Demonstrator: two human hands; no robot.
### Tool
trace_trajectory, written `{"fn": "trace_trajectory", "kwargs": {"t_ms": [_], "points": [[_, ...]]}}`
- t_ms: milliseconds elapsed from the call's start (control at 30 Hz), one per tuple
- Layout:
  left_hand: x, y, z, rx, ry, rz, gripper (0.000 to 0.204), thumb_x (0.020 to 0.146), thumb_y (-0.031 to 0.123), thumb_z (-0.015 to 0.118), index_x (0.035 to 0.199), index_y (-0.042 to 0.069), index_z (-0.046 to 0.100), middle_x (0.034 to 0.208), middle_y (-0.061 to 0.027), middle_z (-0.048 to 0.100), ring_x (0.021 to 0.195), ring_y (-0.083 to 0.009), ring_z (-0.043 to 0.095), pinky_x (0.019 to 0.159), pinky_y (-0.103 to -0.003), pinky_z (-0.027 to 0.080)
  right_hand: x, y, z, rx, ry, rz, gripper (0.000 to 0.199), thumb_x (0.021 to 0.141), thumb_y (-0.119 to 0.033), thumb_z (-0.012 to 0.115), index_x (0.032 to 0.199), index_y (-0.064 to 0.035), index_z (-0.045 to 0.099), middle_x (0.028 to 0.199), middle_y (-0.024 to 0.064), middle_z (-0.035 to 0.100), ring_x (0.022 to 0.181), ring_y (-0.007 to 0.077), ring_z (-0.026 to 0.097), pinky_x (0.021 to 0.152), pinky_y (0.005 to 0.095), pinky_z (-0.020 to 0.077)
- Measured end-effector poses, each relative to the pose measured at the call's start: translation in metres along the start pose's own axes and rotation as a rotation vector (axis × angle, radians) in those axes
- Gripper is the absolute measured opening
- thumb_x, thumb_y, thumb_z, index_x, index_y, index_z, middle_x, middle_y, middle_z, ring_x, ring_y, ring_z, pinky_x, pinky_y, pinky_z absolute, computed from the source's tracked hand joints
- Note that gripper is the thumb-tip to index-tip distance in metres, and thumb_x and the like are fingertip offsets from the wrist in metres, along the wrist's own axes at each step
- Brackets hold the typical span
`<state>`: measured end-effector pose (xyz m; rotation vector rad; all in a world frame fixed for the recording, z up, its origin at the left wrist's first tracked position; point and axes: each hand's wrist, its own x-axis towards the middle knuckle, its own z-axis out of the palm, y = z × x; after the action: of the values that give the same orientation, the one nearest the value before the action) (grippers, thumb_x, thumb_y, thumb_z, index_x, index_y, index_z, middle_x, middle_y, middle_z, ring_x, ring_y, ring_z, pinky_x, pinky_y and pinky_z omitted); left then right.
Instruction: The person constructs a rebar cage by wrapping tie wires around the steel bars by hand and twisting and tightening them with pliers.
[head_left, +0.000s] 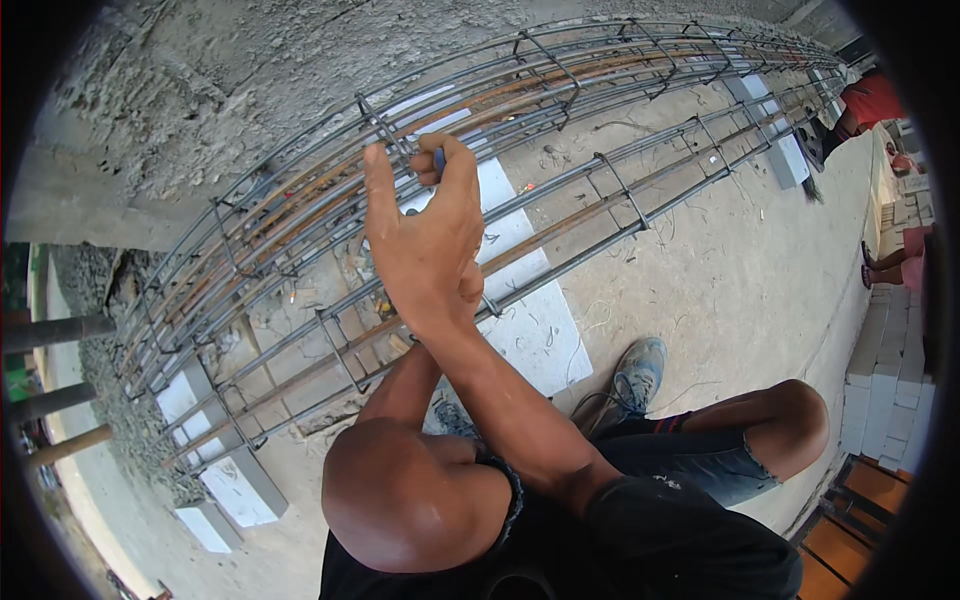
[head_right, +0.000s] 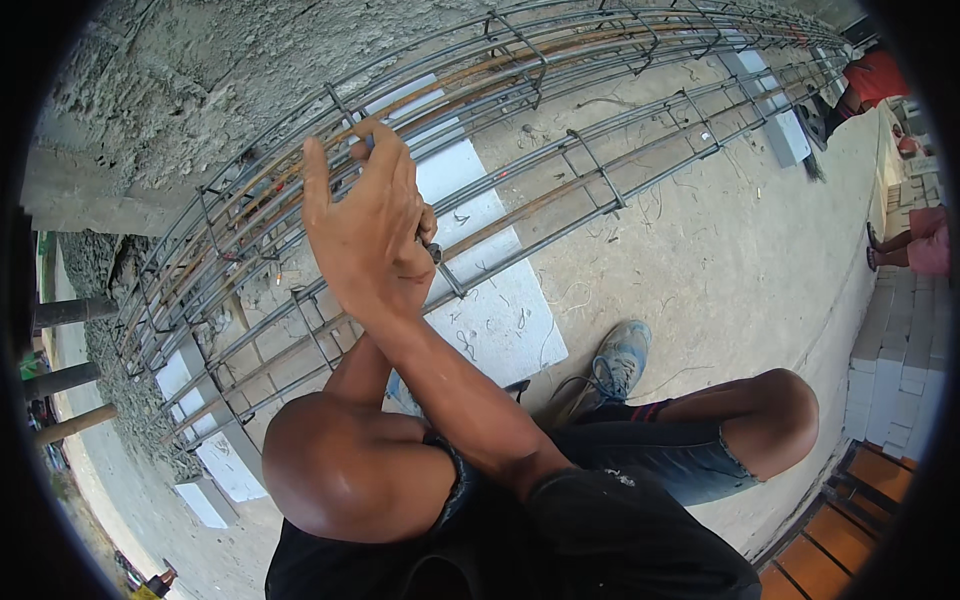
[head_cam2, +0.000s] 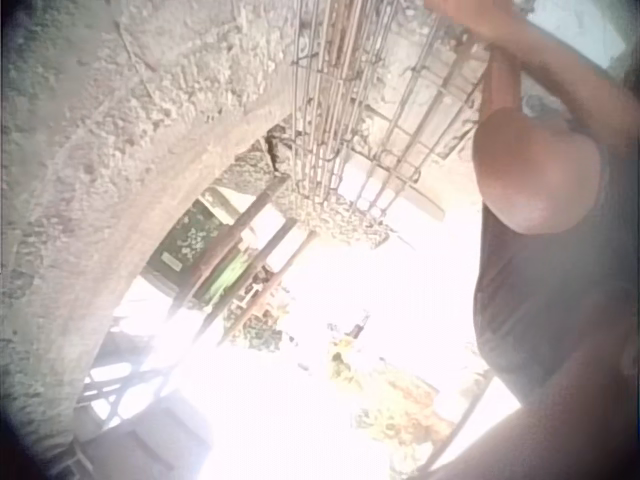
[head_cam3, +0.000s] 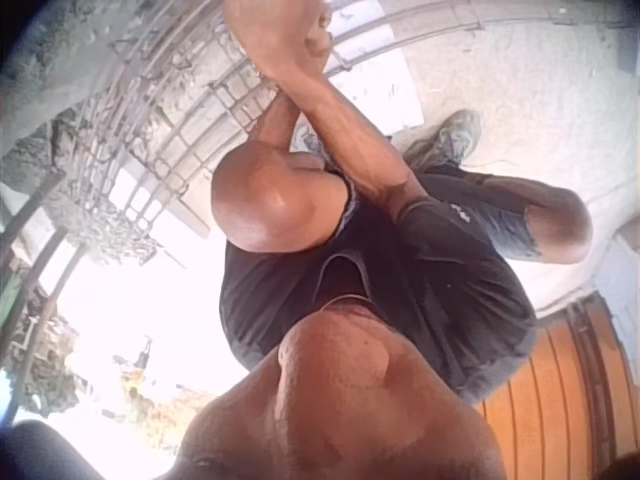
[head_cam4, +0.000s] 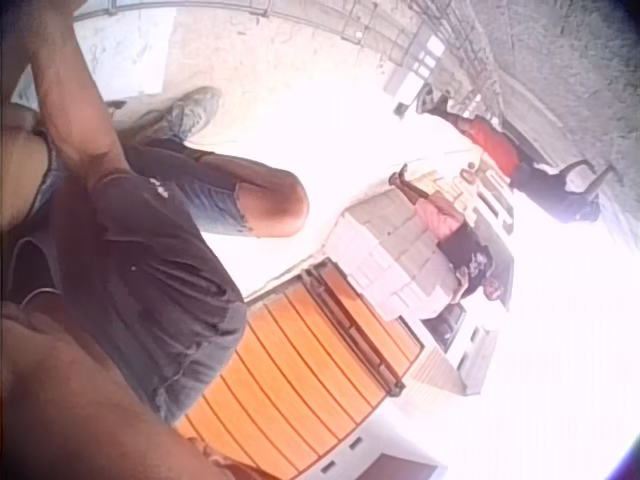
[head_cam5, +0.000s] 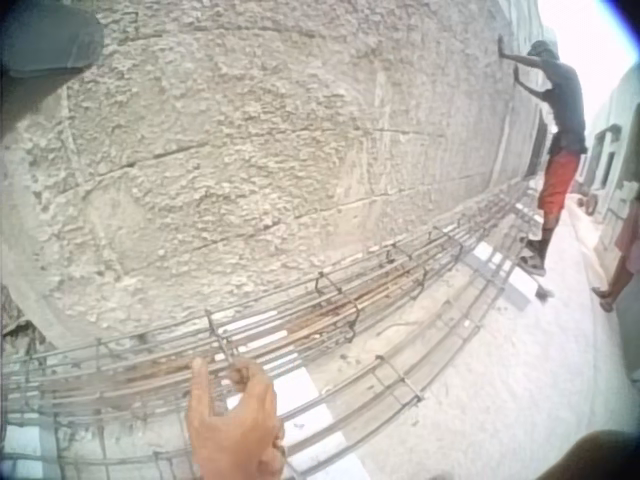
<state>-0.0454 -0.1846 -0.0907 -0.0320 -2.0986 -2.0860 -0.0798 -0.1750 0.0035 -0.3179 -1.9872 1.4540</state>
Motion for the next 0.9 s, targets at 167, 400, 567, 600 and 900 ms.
{"fn": "trace_trajectory", "kwargs": {"t_ms": [167,400,567,600,900], "points": [[0.001,-0.007,-0.011,0.324,0.018,0.134,0.017,0.083,0.010,0.059,0.093,-0.002,0.057,0.080,-0.0097,0.056,0.068,-0.0147,0.053,0.058,-0.027,0.040,0.003,-0.015,0.004,0.053,-0.387,0.196,0.033,0.084,-0.030,0.066,0.076,0.0014,0.058,0.055,0.0034,0.049,0.050,0.0130,0.043,0.050,0.0318,0.0410],[-0.036,0.009,-0.008,-0.138,0.196,-0.025,0.038,0.077,0.002,0.069,0.110,-0.003,0.051,0.095,-0.0100,0.057,0.086,-0.0160,0.058,0.073,-0.028,0.048,0.074,0.035,-0.002,0.957,-1.943,0.362,0.028,0.074,-0.022,0.073,0.066,-0.0005,0.057,0.053,0.0000,0.047,0.046,0.0073,0.042,0.042,0.0229,0.0291],[0.004,0.003,-0.025,-0.301,-0.127,0.052,0.042,0.077,0.001,0.067,0.114,-0.004,0.047,0.094,-0.0094,0.058,0.088,-0.0174,0.059,0.080,-0.031,0.049,0.078,0.038,0.015,1.018,-2.059,0.423,0.030,0.074,-0.023,0.072,0.069,0.0009,0.055,0.054,0.0020,0.046,0.047,0.0088,0.043,0.041,0.0241,0.0308],[0.009,0.010,-0.024,-0.368,-0.256,-0.028,0.031,0.080,0.004,0.065,0.107,-0.004,0.051,0.092,-0.0091,0.057,0.087,-0.0164,0.058,0.078,-0.031,0.049,0.080,0.039,0.013,1.016,-2.042,0.455,0.029,0.074,-0.023,0.072,0.071,0.0012,0.056,0.054,0.0023,0.047,0.047,0.0091,0.043,0.042,0.0247,0.0325],[0.013,0.007,-0.005,-1.381,0.283,-0.826,0.017,0.094,0.021,0.049,0.095,0.004,0.054,0.087,-0.0048,0.056,0.079,-0.0102,0.050,0.058,-0.026,0.039,0.003,-0.008,-0.033,0.097,-0.199,-0.198,0.060,0.070,-0.032,0.079,0.113,0.0027,0.056,0.090,0.0069,0.058,0.087,0.0201,0.058,0.081,0.0352,0.0433]]}}
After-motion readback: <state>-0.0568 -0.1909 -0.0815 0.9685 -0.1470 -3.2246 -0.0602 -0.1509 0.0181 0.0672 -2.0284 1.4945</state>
